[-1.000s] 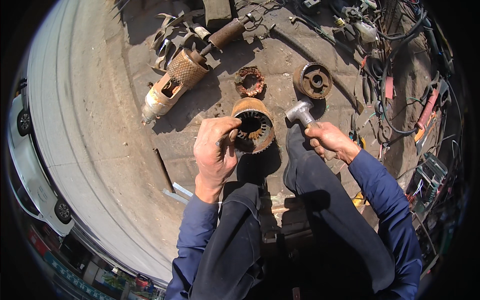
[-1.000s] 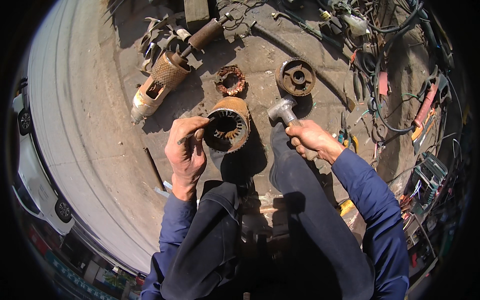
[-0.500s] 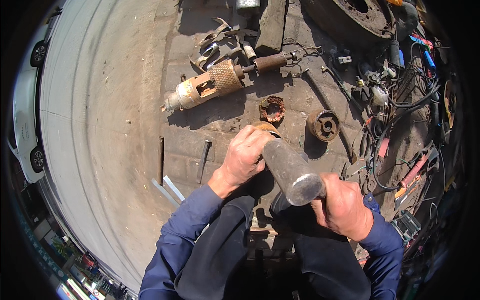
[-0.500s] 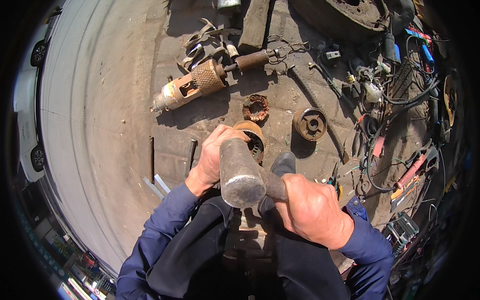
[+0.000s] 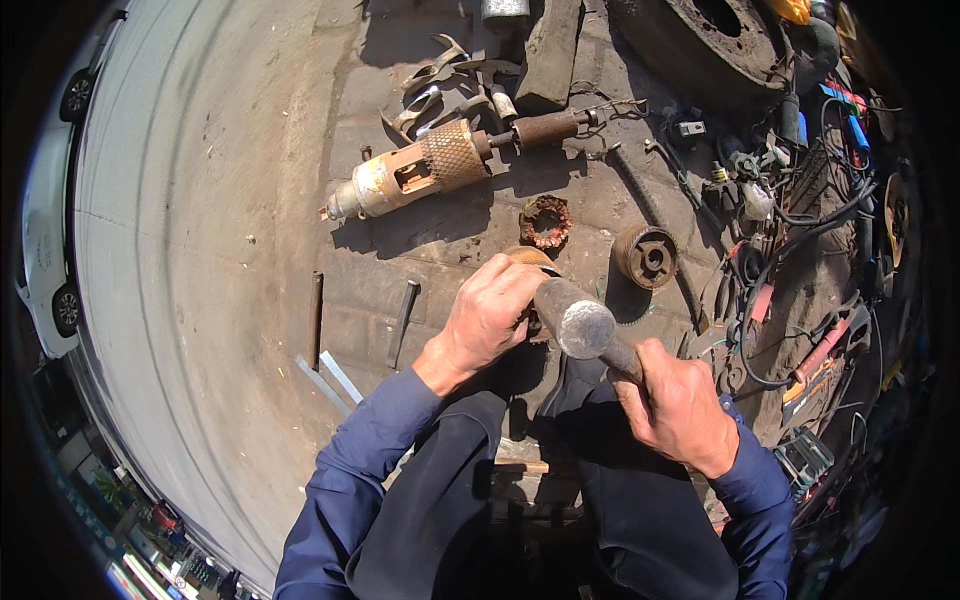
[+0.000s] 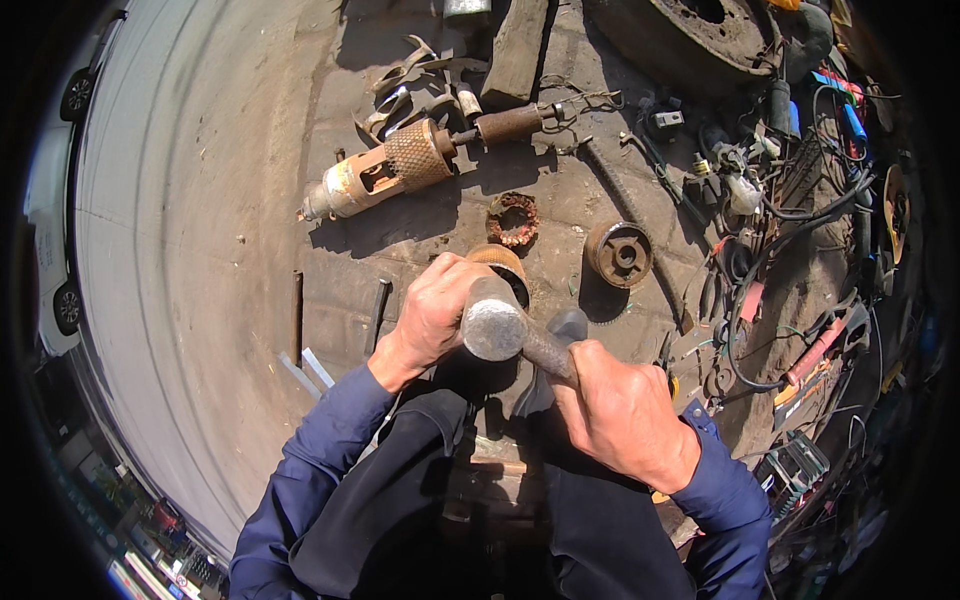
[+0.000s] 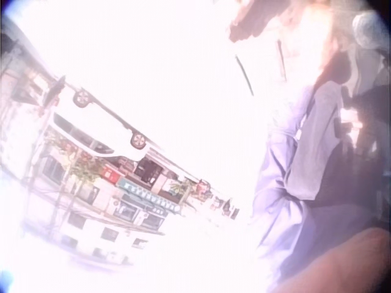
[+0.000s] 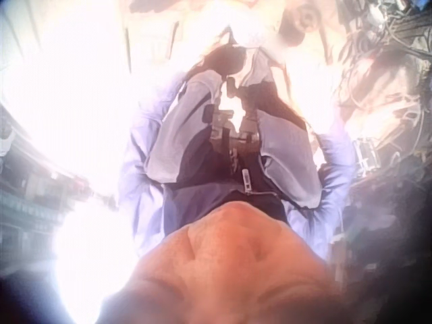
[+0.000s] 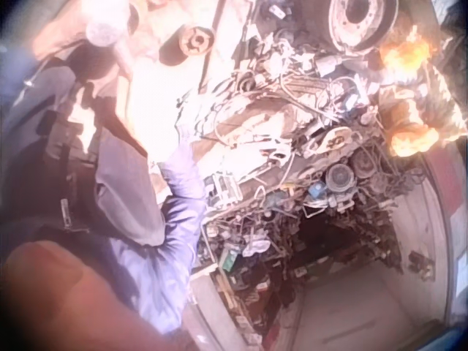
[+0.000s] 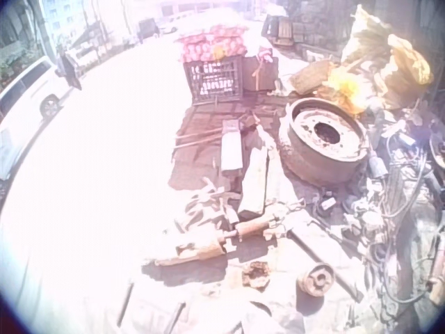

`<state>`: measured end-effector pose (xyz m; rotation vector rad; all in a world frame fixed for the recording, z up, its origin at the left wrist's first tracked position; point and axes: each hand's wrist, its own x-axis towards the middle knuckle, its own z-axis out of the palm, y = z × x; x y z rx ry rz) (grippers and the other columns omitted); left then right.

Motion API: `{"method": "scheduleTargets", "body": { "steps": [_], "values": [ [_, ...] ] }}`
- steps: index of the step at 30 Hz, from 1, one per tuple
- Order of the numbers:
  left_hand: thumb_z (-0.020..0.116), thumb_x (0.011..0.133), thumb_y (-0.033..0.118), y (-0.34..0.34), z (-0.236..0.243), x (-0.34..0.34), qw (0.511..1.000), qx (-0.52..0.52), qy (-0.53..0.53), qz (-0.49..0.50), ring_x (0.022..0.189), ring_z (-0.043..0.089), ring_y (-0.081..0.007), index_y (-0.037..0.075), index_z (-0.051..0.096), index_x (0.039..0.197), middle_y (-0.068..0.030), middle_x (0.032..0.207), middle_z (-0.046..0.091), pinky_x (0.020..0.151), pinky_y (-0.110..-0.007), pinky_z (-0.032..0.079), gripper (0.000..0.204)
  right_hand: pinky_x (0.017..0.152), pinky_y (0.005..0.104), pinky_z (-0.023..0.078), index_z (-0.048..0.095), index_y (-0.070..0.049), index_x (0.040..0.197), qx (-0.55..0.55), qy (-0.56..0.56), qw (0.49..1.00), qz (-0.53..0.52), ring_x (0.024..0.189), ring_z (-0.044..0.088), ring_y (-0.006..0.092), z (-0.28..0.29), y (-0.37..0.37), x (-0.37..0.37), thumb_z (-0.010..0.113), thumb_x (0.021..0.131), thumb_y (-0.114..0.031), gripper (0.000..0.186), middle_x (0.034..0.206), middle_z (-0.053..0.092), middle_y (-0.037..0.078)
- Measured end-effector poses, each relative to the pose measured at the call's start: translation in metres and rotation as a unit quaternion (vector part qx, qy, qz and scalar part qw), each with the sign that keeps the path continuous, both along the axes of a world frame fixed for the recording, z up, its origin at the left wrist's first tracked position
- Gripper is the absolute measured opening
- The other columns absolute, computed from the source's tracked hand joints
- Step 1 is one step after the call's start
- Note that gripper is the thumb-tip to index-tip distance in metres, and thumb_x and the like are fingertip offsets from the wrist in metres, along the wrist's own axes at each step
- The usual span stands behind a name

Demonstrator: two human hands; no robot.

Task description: The person uses a hammer to repeatedly strike a cylindrical motor component, then switches to pliers to pull and adjust internal parts. The person continues alternating between hammering and using pliers on the same component throughout the clip.

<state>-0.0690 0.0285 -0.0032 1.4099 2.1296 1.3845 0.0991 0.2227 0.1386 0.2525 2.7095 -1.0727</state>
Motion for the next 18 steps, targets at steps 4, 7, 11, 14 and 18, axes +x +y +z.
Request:
{"method": "scheduleTargets", "body": {
  "steps": [4, 7, 11, 14, 18],
  "values": [
    [0.073, 0.068, -0.012, -0.003, 0.01, -0.003, 0.999, 0.017, 0.003, 0.027, 0.093, 0.069, -0.0369, 0.002, 0.071, 0.109, -0.0136, 0.102, 0.074, 0.082, -0.043, 0.058, 0.043, 0.055, 0.0436, 0.05, 0.061, 0.004, 0.116, -0.095, -0.026, 0.991, -0.092, 0.06, 0.067, 0.0392, 0.003, 0.004, 0.007, 0.074, 0.097, -0.004, 0.024, 0.072, 0.064, 0.018],
    [0.075, 0.084, -0.011, -0.01, 0.019, -0.009, 0.995, 0.03, -0.032, 0.089, 0.086, 0.072, -0.0317, 0.002, 0.073, 0.105, -0.012, 0.098, 0.077, 0.076, -0.039, 0.058, 0.025, 0.057, 0.0405, 0.05, 0.062, 0.004, 0.118, -0.157, -0.071, 0.971, -0.163, 0.058, 0.065, 0.0353, 0.003, 0.007, 0.011, 0.072, 0.101, -0.007, 0.023, 0.072, 0.063, 0.017],
    [0.076, 0.092, -0.007, -0.014, 0.022, -0.006, 0.991, 0.037, -0.062, 0.114, 0.09, 0.073, -0.0294, 0.002, 0.073, 0.105, -0.0119, 0.1, 0.078, 0.078, -0.037, 0.058, 0.017, 0.059, 0.0318, 0.041, 0.062, 0.002, 0.103, -0.181, -0.084, 0.955, -0.218, 0.063, 0.046, 0.0108, -0.004, 0.008, 0.012, 0.072, 0.105, -0.016, 0.021, 0.069, 0.054, 0.003],
    [0.076, 0.092, -0.007, -0.013, 0.015, -0.001, 0.991, 0.021, -0.066, 0.117, 0.09, 0.073, -0.0296, 0.003, 0.072, 0.105, -0.0123, 0.099, 0.078, 0.078, -0.037, 0.058, 0.016, 0.058, 0.033, 0.041, 0.063, 0.002, 0.105, -0.173, -0.084, 0.957, -0.216, 0.063, 0.047, 0.0122, -0.007, 0.008, 0.013, 0.072, 0.105, -0.018, 0.022, 0.069, 0.054, 0.005],
    [0.076, 0.093, -0.007, -0.013, 0.007, 0.003, 0.99, 0.014, -0.067, 0.12, 0.09, 0.073, -0.0296, 0.003, 0.072, 0.104, -0.0126, 0.099, 0.078, 0.078, -0.037, 0.058, 0.015, 0.058, 0.0348, 0.042, 0.063, 0.003, 0.107, -0.186, -0.082, 0.956, -0.211, 0.061, 0.048, 0.015, -0.005, 0.009, 0.014, 0.072, 0.105, -0.018, 0.023, 0.07, 0.055, 0.007]
  ]
}}
